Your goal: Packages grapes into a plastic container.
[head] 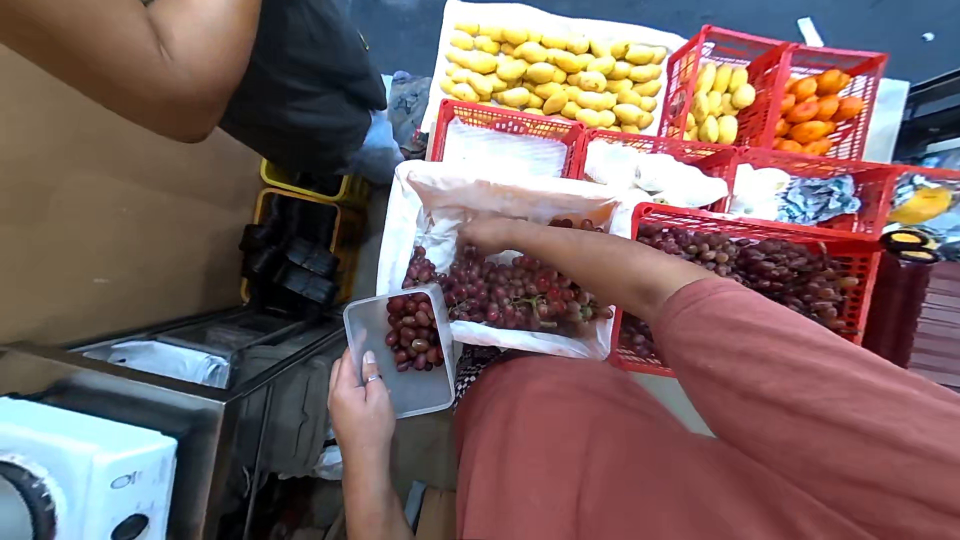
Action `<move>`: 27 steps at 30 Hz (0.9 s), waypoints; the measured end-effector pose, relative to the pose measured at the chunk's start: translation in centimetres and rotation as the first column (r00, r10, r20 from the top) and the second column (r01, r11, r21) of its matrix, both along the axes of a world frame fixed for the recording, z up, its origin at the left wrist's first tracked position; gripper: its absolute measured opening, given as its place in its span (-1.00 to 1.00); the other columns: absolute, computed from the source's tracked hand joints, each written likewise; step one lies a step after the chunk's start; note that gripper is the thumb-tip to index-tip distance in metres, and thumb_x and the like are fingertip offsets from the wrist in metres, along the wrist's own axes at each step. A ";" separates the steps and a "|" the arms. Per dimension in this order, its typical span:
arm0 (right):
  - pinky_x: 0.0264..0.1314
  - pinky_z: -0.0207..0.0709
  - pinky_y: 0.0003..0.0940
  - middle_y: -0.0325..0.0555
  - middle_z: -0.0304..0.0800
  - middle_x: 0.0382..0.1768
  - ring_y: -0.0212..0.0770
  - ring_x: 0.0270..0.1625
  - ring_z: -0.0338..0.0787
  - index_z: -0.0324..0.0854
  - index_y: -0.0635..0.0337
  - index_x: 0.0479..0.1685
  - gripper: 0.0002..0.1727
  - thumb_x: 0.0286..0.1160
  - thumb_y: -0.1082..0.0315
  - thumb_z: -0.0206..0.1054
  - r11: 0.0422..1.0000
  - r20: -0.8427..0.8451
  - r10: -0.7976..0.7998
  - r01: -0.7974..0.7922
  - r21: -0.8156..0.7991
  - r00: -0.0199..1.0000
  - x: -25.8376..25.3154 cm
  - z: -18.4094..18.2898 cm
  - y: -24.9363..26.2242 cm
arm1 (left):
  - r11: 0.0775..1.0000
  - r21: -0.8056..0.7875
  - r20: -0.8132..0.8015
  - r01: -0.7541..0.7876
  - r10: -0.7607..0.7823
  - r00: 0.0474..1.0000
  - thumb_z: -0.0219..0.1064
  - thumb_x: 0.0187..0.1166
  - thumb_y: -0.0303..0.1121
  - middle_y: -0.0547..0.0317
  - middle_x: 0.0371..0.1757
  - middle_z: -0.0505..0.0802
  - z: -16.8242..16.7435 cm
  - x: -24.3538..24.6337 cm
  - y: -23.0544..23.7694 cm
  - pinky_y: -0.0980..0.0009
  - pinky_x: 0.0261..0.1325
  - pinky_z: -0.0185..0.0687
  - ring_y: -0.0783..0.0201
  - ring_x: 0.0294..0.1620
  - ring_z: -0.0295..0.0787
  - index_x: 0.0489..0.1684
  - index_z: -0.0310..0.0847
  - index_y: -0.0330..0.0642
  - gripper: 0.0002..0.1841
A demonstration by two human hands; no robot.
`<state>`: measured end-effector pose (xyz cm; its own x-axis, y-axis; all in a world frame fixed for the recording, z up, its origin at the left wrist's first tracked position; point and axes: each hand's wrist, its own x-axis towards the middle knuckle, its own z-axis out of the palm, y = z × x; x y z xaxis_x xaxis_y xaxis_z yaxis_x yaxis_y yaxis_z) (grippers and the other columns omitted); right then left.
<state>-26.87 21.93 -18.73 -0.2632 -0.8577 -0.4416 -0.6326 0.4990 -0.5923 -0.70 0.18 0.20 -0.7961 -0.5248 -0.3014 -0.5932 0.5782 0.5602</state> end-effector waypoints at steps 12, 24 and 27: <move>0.31 0.62 0.33 -0.04 0.91 0.05 0.05 0.19 0.84 0.88 -0.07 0.08 -0.76 0.51 0.30 0.42 0.910 0.167 -0.354 0.380 -0.164 0.920 0.8 0.0 -5.0 | 1.000 0.021 -0.006 -0.018 0.018 1.000 0.01 0.79 -0.27 0.04 0.11 0.76 0.1 -0.2 0.1 0.30 -0.37 0.75 0.32 -0.28 0.77 0.51 0.57 -0.10 -0.58; 0.23 0.67 0.02 0.11 0.86 -0.04 -0.03 -0.01 0.83 0.78 0.28 0.15 -0.71 0.66 0.27 0.36 0.841 0.397 -0.423 0.516 -0.164 0.815 0.7 1.3 -3.7 | 1.000 0.025 -0.010 0.006 -0.005 1.000 -0.02 0.78 -0.24 -0.01 0.18 0.75 0.1 0.6 0.1 0.24 -0.27 0.77 0.26 -0.17 0.79 0.54 0.56 -0.10 -0.55; -0.30 0.64 -0.28 -0.02 0.74 -0.02 -0.23 -0.28 0.71 0.58 0.15 0.38 -0.66 0.73 0.27 0.22 0.492 0.849 -0.478 0.869 0.048 0.224 2.0 8.3 -2.4 | 1.000 0.027 -0.004 0.002 -0.002 1.000 -0.02 0.78 -0.24 -0.01 0.22 0.75 0.1 0.3 0.0 0.19 -0.23 0.78 0.23 -0.12 0.79 0.54 0.56 -0.06 -0.55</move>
<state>-24.91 19.58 -10.42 -0.6095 -0.6175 -0.4972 0.5537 0.1173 -0.8244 -0.43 0.17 0.31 -0.7986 -0.5147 -0.3119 -0.5895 0.5645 0.5778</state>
